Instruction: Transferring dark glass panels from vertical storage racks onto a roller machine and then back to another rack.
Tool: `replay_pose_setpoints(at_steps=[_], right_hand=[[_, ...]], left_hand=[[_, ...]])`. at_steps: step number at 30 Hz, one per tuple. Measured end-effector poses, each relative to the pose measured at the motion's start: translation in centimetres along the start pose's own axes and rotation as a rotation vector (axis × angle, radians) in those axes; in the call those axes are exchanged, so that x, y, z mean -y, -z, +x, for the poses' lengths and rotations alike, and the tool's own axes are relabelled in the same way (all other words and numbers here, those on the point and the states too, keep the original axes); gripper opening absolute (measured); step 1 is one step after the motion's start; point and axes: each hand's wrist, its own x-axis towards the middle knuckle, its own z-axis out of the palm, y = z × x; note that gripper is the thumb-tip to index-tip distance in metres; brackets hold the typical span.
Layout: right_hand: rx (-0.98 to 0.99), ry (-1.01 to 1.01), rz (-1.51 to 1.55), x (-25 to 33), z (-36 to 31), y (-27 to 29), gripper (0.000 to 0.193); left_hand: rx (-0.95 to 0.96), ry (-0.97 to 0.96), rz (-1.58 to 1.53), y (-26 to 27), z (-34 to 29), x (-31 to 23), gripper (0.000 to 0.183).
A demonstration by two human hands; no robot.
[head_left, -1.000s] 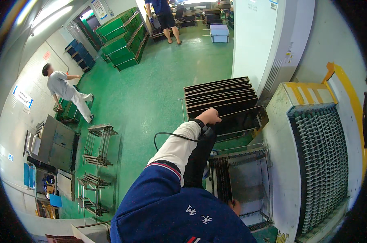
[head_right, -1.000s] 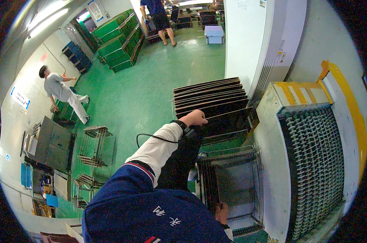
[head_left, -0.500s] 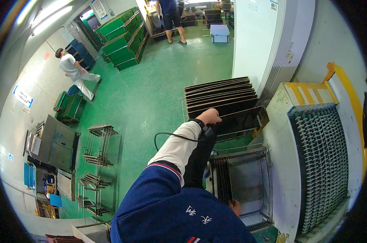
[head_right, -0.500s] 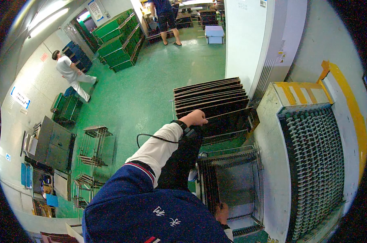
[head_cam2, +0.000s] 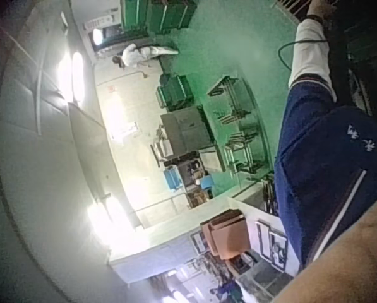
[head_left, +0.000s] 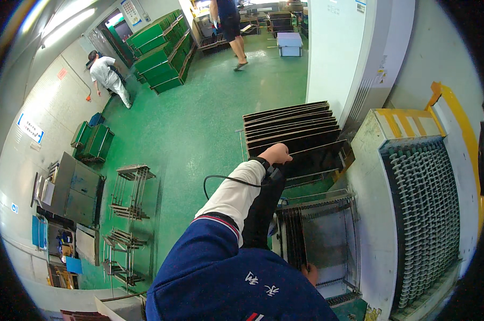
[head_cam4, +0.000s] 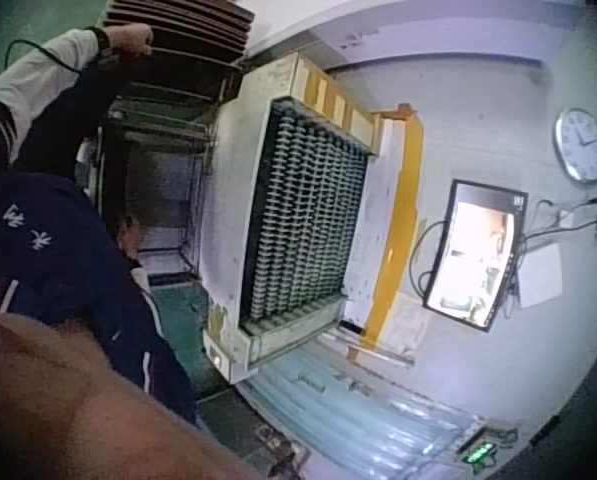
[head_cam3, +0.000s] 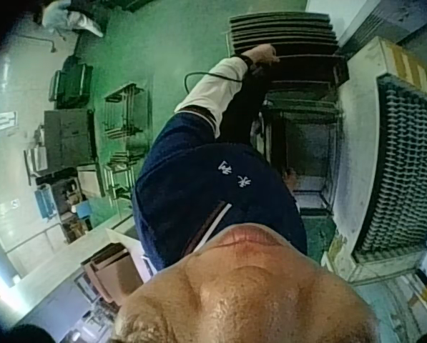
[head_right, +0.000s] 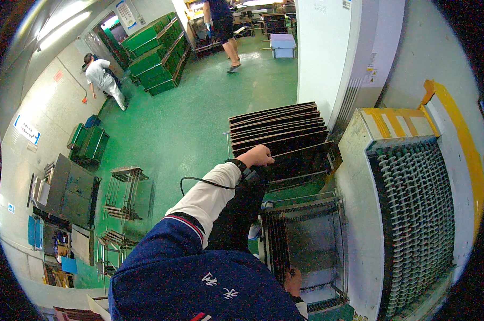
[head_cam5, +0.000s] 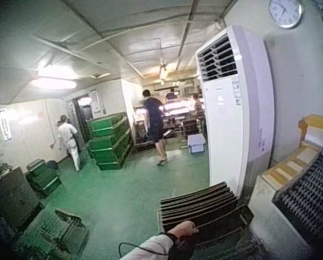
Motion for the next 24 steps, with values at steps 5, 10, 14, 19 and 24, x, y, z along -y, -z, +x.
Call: replay_pose_setpoints(at_steps=[5, 10, 14, 19, 24], right_hand=[[0.013, 0.016, -0.019, 0.3, -0.1, 0.0, 0.025], [0.003, -0.08, 0.098, 1.4, -0.2, 0.2, 0.016], [0.012, -0.144, 0.212, 1.4, 0.1, 0.2, 0.014], [-0.001, -0.067, 0.016, 3.9, -0.7, 1.1, 0.019], [-0.085, 0.106, -0.095, 2.0, -0.3, 0.5, 0.027]], left_hand=[[-0.005, 0.002, -0.004, -0.1, 0.1, 0.2, 0.033], [-0.004, 0.014, -0.012, -0.1, 0.0, -0.1, 0.033], [-0.004, -0.003, 0.0, 0.0, -0.1, -0.4, 0.032], [0.007, 0.017, -0.031, 0.1, -0.1, 0.1, 0.032], [0.028, 0.04, -0.014, 0.4, -0.3, -0.8, 0.032]])
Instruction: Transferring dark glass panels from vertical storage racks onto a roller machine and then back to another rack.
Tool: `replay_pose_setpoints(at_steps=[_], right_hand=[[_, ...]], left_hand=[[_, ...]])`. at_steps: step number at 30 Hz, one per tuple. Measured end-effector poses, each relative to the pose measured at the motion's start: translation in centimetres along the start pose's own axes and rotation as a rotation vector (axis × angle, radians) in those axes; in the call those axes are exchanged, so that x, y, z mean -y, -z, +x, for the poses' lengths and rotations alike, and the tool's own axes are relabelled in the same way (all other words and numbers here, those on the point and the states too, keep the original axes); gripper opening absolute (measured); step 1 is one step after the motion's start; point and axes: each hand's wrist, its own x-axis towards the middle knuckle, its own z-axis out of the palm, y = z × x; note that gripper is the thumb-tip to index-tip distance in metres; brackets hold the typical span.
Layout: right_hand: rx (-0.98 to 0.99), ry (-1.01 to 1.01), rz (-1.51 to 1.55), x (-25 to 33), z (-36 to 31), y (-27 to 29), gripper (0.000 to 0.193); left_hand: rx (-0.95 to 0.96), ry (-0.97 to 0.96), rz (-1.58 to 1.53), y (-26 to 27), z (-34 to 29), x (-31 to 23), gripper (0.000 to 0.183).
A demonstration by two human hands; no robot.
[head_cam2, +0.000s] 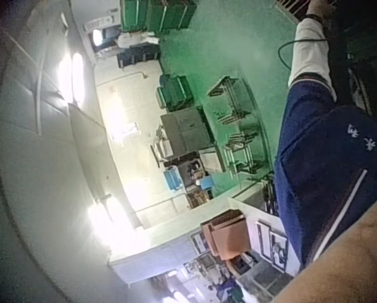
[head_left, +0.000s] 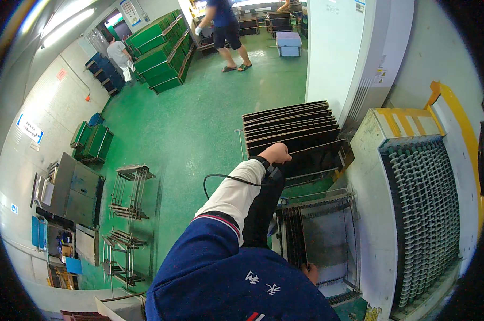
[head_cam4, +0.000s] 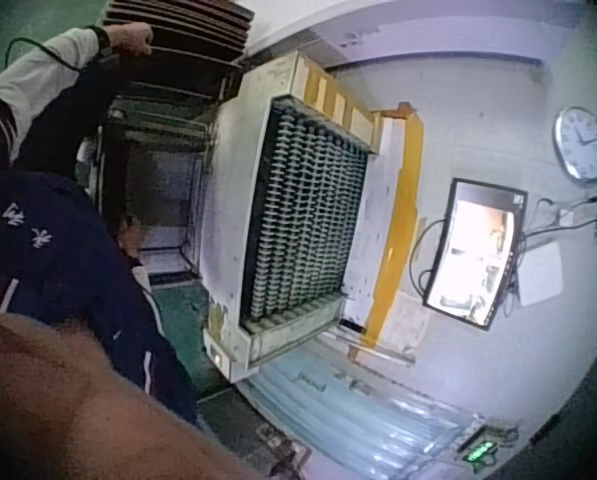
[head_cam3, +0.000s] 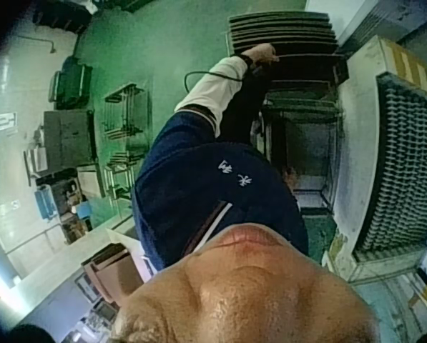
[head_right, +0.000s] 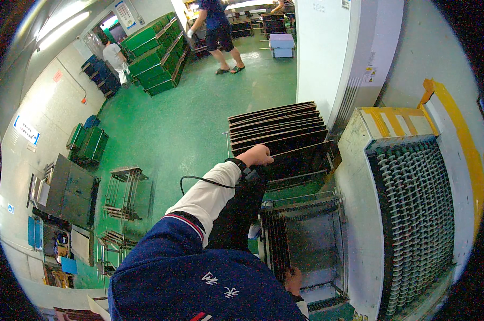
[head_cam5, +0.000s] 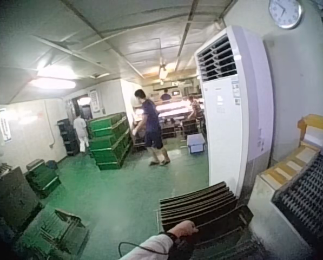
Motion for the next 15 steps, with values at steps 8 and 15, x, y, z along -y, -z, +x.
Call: replay_pose_setpoints(at_steps=[8, 15], right_hand=[[0.151, -0.186, 0.082, 2.2, 0.2, 1.4, 0.024], [-0.026, 0.004, -0.125, -2.0, 0.0, -1.2, 0.022]], left_hand=[[-0.007, -0.002, -0.038, -0.2, 0.0, 0.8, 0.031], [-0.017, -0.03, -0.021, -0.2, -0.1, 0.3, 0.03]])
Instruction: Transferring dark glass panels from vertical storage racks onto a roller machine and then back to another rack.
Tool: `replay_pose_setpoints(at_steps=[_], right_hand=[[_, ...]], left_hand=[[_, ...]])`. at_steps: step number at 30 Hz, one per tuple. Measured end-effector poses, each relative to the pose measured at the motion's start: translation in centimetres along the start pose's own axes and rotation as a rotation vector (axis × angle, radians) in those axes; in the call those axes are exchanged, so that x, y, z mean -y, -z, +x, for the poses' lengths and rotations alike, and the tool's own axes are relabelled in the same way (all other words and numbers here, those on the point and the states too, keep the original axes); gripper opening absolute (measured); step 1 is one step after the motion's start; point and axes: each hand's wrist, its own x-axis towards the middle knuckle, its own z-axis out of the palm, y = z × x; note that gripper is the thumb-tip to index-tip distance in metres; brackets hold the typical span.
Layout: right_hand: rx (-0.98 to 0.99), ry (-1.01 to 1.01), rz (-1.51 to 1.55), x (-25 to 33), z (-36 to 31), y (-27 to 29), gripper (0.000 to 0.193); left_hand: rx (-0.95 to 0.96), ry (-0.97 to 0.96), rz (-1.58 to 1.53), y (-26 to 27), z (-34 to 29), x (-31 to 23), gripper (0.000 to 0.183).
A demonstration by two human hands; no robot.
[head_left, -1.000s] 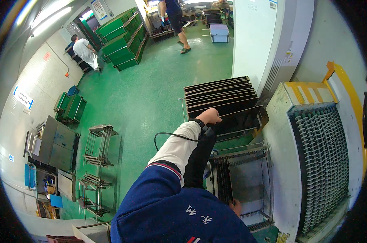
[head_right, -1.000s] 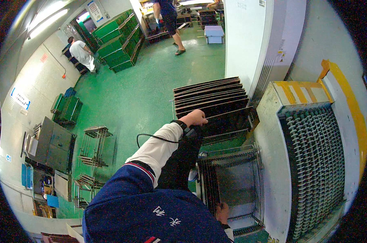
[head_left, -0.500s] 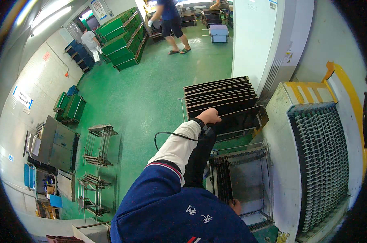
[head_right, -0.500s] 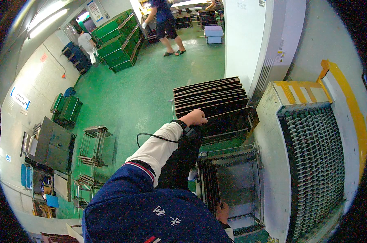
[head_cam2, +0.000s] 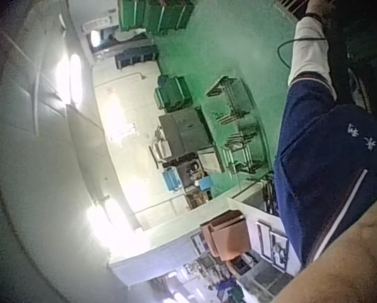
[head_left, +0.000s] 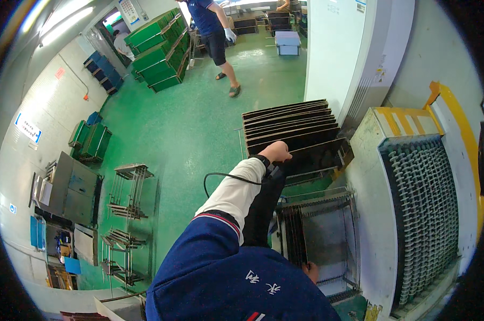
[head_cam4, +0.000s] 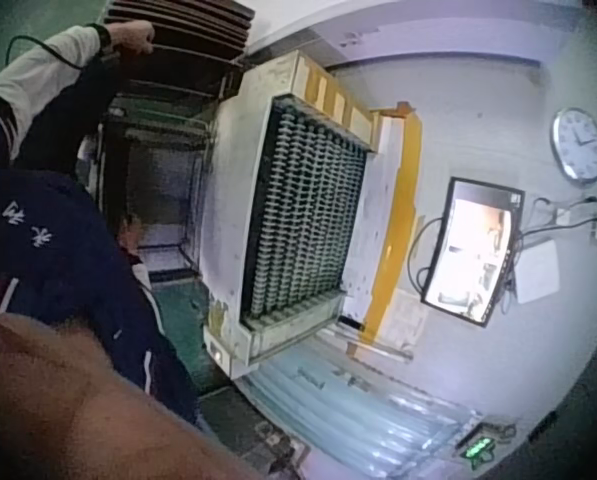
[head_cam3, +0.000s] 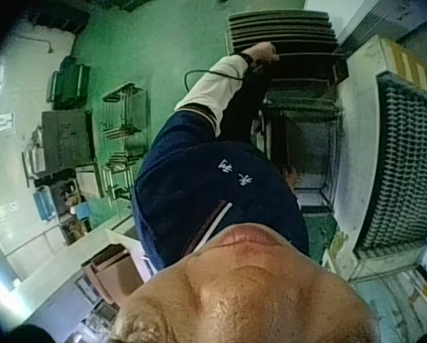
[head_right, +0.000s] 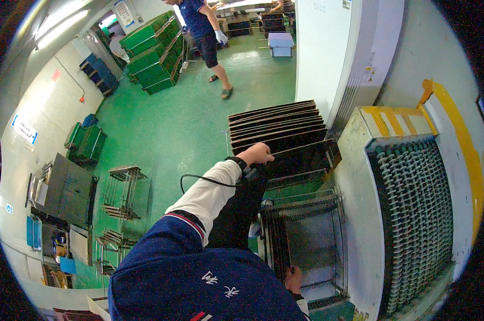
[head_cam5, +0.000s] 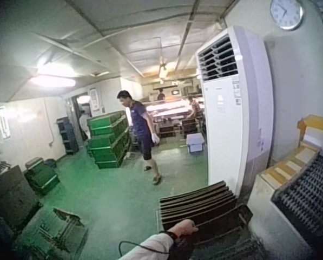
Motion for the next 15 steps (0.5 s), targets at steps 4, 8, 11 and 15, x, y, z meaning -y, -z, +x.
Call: replay_pose_setpoints(at_steps=[4, 8, 11, 15], right_hand=[[0.108, -0.065, 0.075, -1.1, 0.0, -0.3, 0.025], [0.141, -0.015, -0.034, -1.5, 0.3, -0.5, 0.029], [0.195, 0.029, -0.087, 1.9, 0.4, 2.0, 0.029], [0.197, 0.074, -0.186, 3.7, -0.1, 3.5, 0.026]], left_hand=[[-0.002, -0.022, 0.028, -0.1, 0.2, 0.5, 0.033], [0.013, -0.024, 0.029, -0.3, 0.5, 0.0, 0.033], [0.007, -0.03, 0.03, -0.4, 0.6, 0.4, 0.033], [0.033, -0.008, -0.002, -0.4, 1.0, 0.0, 0.032]])
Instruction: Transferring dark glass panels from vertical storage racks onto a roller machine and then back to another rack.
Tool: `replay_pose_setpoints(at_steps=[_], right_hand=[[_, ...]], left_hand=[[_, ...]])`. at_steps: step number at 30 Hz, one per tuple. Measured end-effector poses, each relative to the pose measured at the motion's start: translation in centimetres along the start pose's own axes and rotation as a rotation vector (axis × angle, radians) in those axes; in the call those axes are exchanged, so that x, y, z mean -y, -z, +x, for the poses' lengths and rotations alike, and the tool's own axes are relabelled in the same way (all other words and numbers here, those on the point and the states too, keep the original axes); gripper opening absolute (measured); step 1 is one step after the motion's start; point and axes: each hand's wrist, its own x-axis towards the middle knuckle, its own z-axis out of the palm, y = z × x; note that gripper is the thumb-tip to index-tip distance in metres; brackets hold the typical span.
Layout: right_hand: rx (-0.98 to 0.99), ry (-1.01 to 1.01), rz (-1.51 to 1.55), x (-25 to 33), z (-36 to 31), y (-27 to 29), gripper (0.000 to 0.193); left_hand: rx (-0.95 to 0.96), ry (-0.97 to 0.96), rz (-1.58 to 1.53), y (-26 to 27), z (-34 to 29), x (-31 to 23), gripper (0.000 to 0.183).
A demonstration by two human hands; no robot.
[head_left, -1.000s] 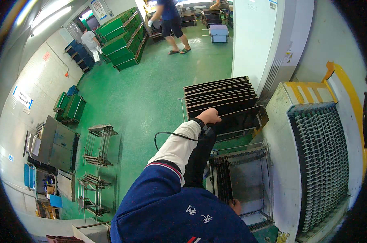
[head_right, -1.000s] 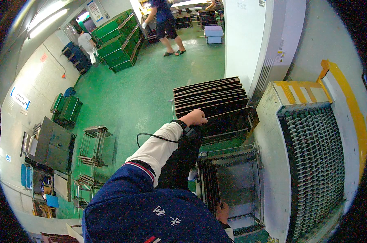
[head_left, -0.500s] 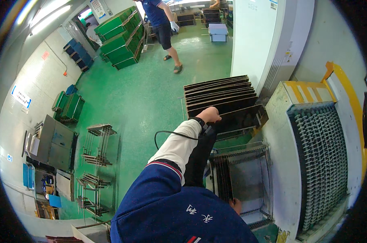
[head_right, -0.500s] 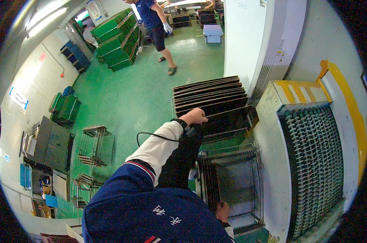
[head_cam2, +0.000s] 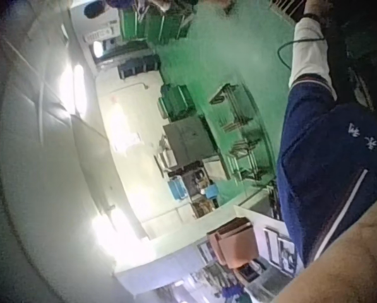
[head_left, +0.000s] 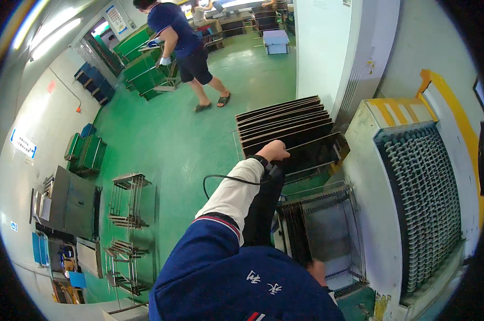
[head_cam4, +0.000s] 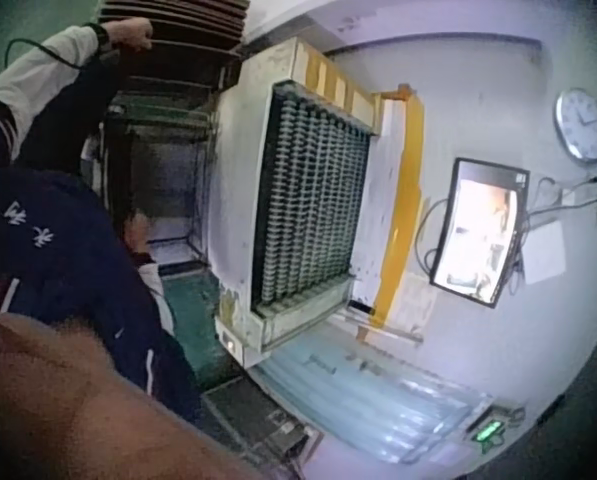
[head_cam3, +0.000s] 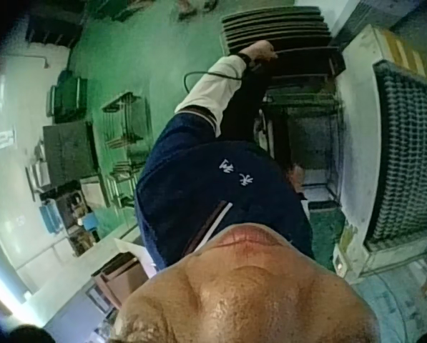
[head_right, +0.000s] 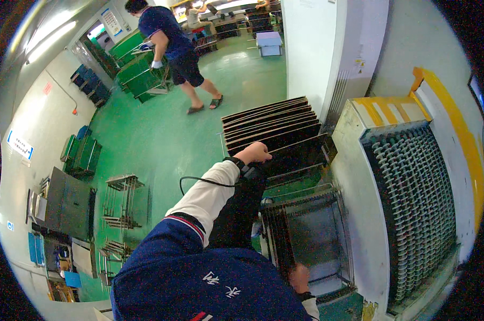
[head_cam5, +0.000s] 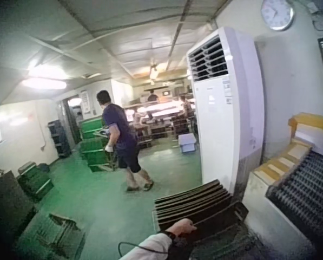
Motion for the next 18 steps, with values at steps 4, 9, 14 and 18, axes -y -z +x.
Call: replay_pose_setpoints(at_steps=[4, 9, 14, 18], right_hand=[[0.023, 0.027, -0.062, 2.0, -0.4, 2.5, 0.023], [-0.047, 0.038, -0.097, 4.7, -2.8, 7.2, 0.026], [-0.06, 0.016, -0.073, 5.9, -5.3, 11.1, 0.023], [-0.137, 0.055, 0.098, 6.2, -7.0, 13.8, 0.024]], left_hand=[[-0.043, -0.045, 0.01, -0.3, 0.3, 0.7, 0.032], [-0.019, -0.036, 0.005, 0.1, -0.3, 0.3, 0.033], [-0.018, -0.024, 0.015, -0.1, -0.4, -0.4, 0.033], [-0.033, -0.023, 0.049, -0.1, -0.1, 0.4, 0.034]])
